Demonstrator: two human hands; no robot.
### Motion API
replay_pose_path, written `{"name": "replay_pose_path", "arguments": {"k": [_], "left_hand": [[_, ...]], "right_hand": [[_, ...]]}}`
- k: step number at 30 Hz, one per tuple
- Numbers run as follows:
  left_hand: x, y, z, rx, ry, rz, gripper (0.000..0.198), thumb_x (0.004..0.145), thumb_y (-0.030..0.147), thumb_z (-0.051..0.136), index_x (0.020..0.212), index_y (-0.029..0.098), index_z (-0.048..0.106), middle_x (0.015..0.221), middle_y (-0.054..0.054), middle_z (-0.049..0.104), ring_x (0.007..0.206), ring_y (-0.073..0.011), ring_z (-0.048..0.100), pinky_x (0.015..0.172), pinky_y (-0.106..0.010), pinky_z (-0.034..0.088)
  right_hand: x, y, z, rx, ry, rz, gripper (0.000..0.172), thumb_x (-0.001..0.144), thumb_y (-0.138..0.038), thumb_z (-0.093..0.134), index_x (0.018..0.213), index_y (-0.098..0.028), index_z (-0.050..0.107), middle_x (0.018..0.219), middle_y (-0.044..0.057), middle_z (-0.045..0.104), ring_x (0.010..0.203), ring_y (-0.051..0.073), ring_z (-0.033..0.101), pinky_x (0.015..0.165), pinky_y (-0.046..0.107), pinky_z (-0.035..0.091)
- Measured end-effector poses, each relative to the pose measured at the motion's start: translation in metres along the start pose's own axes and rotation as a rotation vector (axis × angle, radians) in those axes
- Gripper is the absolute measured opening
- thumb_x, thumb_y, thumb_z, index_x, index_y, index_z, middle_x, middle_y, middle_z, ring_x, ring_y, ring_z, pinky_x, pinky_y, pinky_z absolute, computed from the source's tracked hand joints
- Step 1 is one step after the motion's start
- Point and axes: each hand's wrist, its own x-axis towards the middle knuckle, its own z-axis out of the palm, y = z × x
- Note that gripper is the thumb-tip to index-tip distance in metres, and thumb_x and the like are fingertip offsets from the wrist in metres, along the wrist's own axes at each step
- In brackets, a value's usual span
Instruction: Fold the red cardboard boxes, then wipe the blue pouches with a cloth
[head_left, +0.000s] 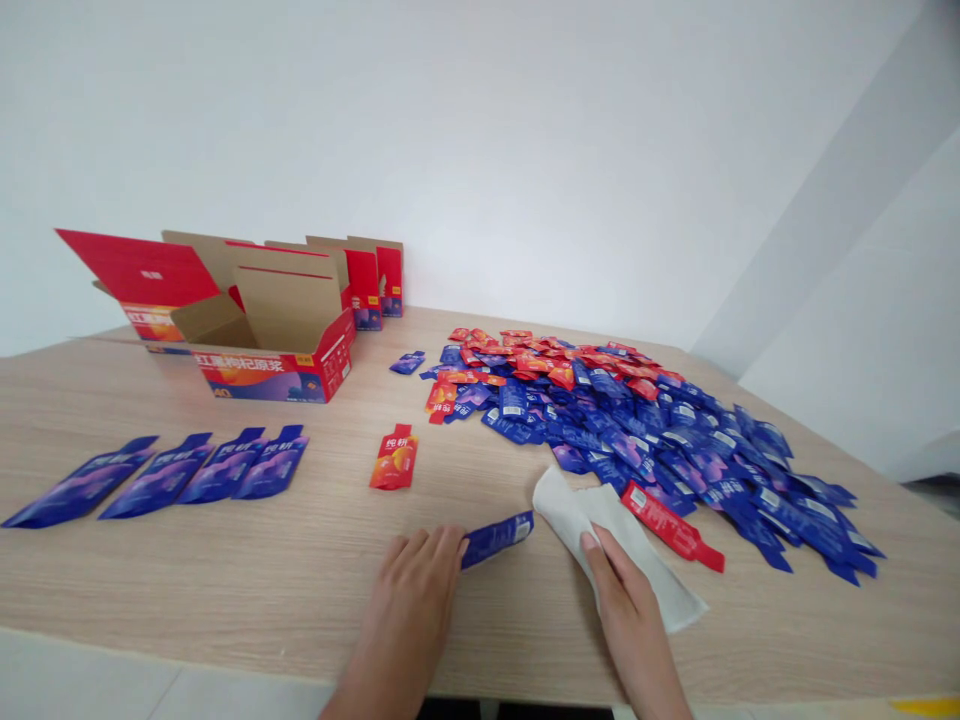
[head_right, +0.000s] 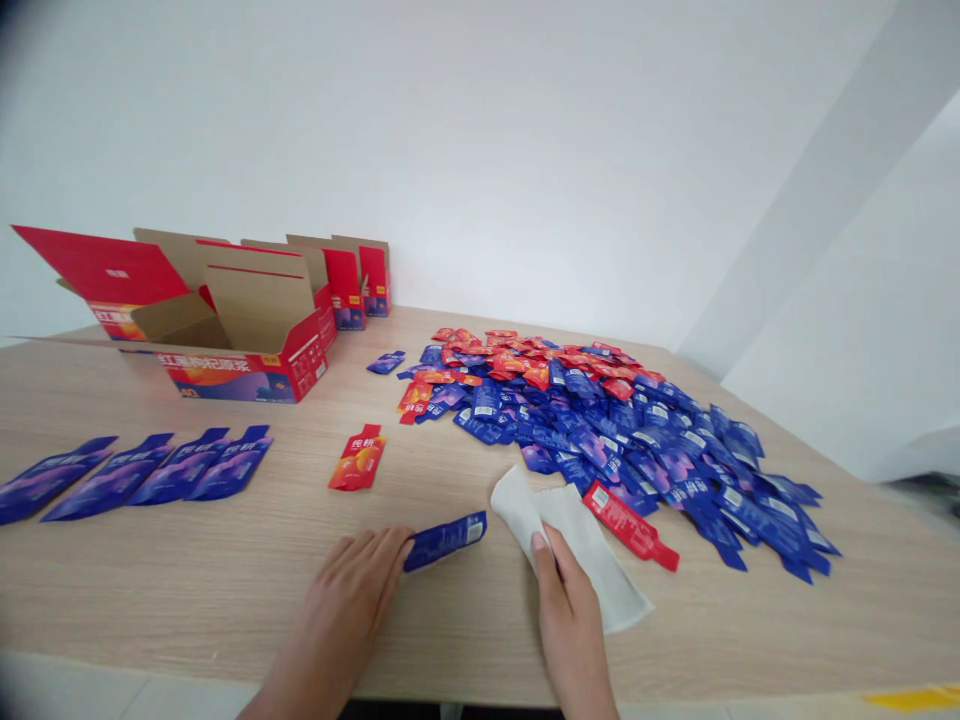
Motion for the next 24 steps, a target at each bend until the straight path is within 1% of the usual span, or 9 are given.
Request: {"name": "replay_pose_path", "arguments": {"k": [2,4,7,10,14,16,19,22,24], "left_hand": [[0.002,0.001,0.000,-0.139,-0.053,-0.102,0.039,0.106,0.015,0.033,0.118,0.022,0.069,0.104,-0.004,0.078,0.088,-0.0163,0.074,0.080,-0.031,0.056],[0.001,0.002,0.002,-0.213,-0.064,-0.190,0.039,0.106,0.018,0.032,0.122,0.020,0.068,0.104,-0.006,0.078,0.089,-0.0177,0.074,0.079,-0.031,0.057],[-0.009,0.007,0.002,-0.100,0.006,-0.228,0.036,0.105,0.021,0.038,0.129,0.020,0.065,0.112,-0.007,0.076,0.101,-0.0221,0.071,0.088,-0.039,0.056],[-0.027,0.013,0.000,0.043,0.059,-0.161,0.035,0.103,0.023,0.046,0.132,0.023,0.065,0.122,-0.006,0.073,0.105,-0.0237,0.067,0.091,-0.041,0.053],[-0.040,0.015,0.004,0.075,0.049,-0.056,0.040,0.100,0.026,0.053,0.140,0.024,0.063,0.129,-0.006,0.072,0.108,-0.0234,0.065,0.092,-0.038,0.054],[-0.038,0.013,0.007,0.072,0.034,-0.035,0.045,0.097,0.017,0.052,0.139,0.026,0.064,0.131,-0.004,0.073,0.110,-0.0228,0.066,0.094,-0.038,0.054],[-0.033,0.008,0.010,0.053,0.046,-0.007,0.062,0.086,0.001,0.047,0.137,0.030,0.067,0.131,0.000,0.073,0.111,-0.0207,0.066,0.095,-0.036,0.055],[-0.034,0.007,0.010,0.097,0.079,0.041,0.071,0.079,-0.004,0.043,0.138,0.030,0.066,0.133,0.002,0.073,0.115,-0.0199,0.066,0.098,-0.036,0.055],[-0.040,0.008,0.009,0.150,0.109,0.091,0.071,0.080,-0.001,0.043,0.143,0.026,0.061,0.137,0.001,0.071,0.119,-0.0195,0.064,0.098,-0.034,0.054]], "right_hand": [[0.002,0.000,-0.001,0.008,0.009,0.010,0.064,0.091,-0.071,0.059,0.121,-0.018,0.079,0.133,0.012,0.075,0.131,0.035,0.064,0.117,0.047,0.045],[0.004,-0.001,-0.003,-0.007,0.000,0.014,0.066,0.092,-0.072,0.057,0.121,-0.017,0.079,0.132,0.012,0.075,0.130,0.035,0.064,0.115,0.045,0.048],[0.002,-0.007,-0.003,-0.031,0.004,0.033,0.068,0.092,-0.074,0.054,0.122,-0.017,0.078,0.132,0.011,0.075,0.130,0.035,0.064,0.115,0.045,0.048],[-0.003,-0.017,0.002,-0.012,-0.013,0.041,0.068,0.093,-0.073,0.055,0.126,-0.019,0.077,0.139,0.011,0.071,0.136,0.035,0.060,0.119,0.046,0.044],[-0.011,-0.029,0.011,0.025,-0.061,0.005,0.070,0.093,-0.073,0.056,0.128,-0.017,0.076,0.144,0.013,0.068,0.138,0.036,0.059,0.119,0.046,0.044],[-0.013,-0.032,0.012,0.010,-0.072,0.011,0.070,0.093,-0.074,0.055,0.129,-0.017,0.076,0.145,0.013,0.067,0.140,0.036,0.057,0.121,0.047,0.042],[-0.018,-0.035,0.009,-0.026,-0.072,-0.002,0.066,0.097,-0.070,0.054,0.134,-0.019,0.073,0.149,0.012,0.064,0.144,0.035,0.053,0.123,0.047,0.039],[-0.024,-0.042,0.008,-0.093,-0.055,-0.120,0.057,0.102,-0.061,0.052,0.137,-0.021,0.071,0.148,0.011,0.065,0.143,0.033,0.055,0.123,0.049,0.040],[-0.030,-0.048,0.013,-0.176,-0.088,-0.259,0.047,0.105,-0.052,0.050,0.135,-0.023,0.071,0.143,0.010,0.069,0.136,0.031,0.062,0.119,0.046,0.046]]}}
